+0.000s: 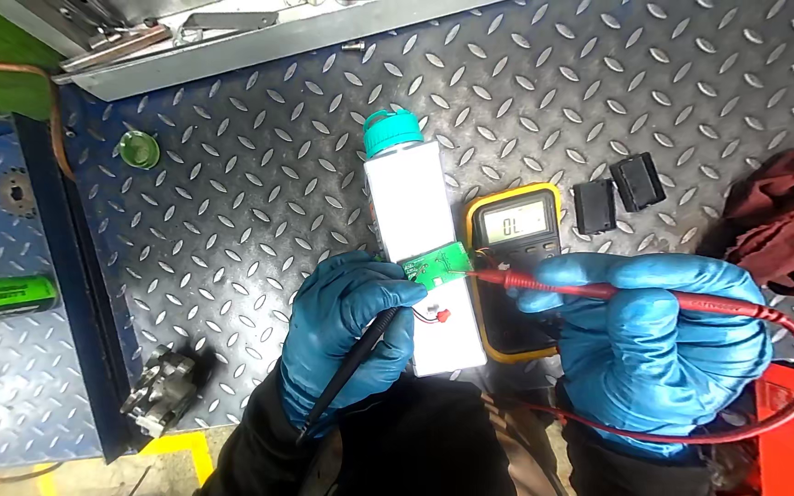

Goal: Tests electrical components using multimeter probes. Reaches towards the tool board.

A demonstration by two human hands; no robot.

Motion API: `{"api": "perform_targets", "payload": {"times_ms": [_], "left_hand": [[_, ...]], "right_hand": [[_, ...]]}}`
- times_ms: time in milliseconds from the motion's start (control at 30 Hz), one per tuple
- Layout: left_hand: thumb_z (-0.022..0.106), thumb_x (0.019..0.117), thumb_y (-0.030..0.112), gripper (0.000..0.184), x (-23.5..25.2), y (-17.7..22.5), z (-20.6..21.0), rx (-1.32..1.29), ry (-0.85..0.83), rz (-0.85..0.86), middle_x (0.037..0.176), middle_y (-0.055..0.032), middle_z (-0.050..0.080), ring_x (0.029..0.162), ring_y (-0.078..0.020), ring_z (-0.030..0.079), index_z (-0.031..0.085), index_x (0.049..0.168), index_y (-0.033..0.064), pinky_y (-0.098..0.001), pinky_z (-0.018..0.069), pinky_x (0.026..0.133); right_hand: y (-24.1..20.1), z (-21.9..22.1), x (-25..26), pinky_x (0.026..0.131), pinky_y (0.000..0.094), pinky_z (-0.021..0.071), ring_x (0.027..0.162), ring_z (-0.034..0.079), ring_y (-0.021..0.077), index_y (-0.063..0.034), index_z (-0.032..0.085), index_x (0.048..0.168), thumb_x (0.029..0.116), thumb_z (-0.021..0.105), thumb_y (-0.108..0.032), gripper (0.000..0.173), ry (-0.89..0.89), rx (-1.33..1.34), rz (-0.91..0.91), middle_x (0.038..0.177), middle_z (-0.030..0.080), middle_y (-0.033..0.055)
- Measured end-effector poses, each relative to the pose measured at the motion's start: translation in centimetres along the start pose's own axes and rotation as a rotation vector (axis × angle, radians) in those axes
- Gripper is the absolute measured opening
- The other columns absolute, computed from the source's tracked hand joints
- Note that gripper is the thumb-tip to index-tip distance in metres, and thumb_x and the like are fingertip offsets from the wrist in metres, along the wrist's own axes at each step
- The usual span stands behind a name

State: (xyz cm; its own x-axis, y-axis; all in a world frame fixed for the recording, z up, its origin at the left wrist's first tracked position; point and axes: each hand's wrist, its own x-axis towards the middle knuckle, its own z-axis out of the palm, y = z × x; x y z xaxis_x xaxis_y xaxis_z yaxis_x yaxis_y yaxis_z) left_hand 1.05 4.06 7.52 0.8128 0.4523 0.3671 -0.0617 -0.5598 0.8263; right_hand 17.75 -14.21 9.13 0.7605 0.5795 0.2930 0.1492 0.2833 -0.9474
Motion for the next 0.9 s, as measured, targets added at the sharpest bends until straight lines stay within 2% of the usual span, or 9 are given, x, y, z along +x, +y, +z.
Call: {"api": "perform_targets", "payload": {"times_ms": [300, 900], "left_hand": [[0.066, 0.0912, 0.012, 0.016, 0.16, 0.0, 0.03, 0.065, -0.02, -0.002, 0.097, -0.0044, 0.078, 0.1, -0.0159, 0.073, 0.078, 0.1, 0.01, -0.0478, 0.0489, 0.108], [0.065, 0.0907, 0.012, 0.016, 0.15, 0.02, 0.07, 0.075, -0.016, -0.001, 0.097, -0.0053, 0.078, 0.1, -0.0164, 0.073, 0.079, 0.099, 0.0094, -0.0459, 0.0496, 0.107]], "right_hand": [[-0.38, -0.01, 0.0, 0.075, 0.035, 0.0658, 0.087, 0.077, 0.0227, -0.0136, 0.066, 0.117, 0.1058, 0.056, -0.016, 0.015, 0.001, -0.016, 0.01, 0.103, 0.077, 0.0063], [-0.28, -0.09, -0.21, 0.075, 0.0331, 0.0661, 0.088, 0.077, 0.0215, -0.0149, 0.067, 0.116, 0.1059, 0.057, -0.017, 0.015, -0.007, -0.037, 0.006, 0.104, 0.078, 0.0047]]}}
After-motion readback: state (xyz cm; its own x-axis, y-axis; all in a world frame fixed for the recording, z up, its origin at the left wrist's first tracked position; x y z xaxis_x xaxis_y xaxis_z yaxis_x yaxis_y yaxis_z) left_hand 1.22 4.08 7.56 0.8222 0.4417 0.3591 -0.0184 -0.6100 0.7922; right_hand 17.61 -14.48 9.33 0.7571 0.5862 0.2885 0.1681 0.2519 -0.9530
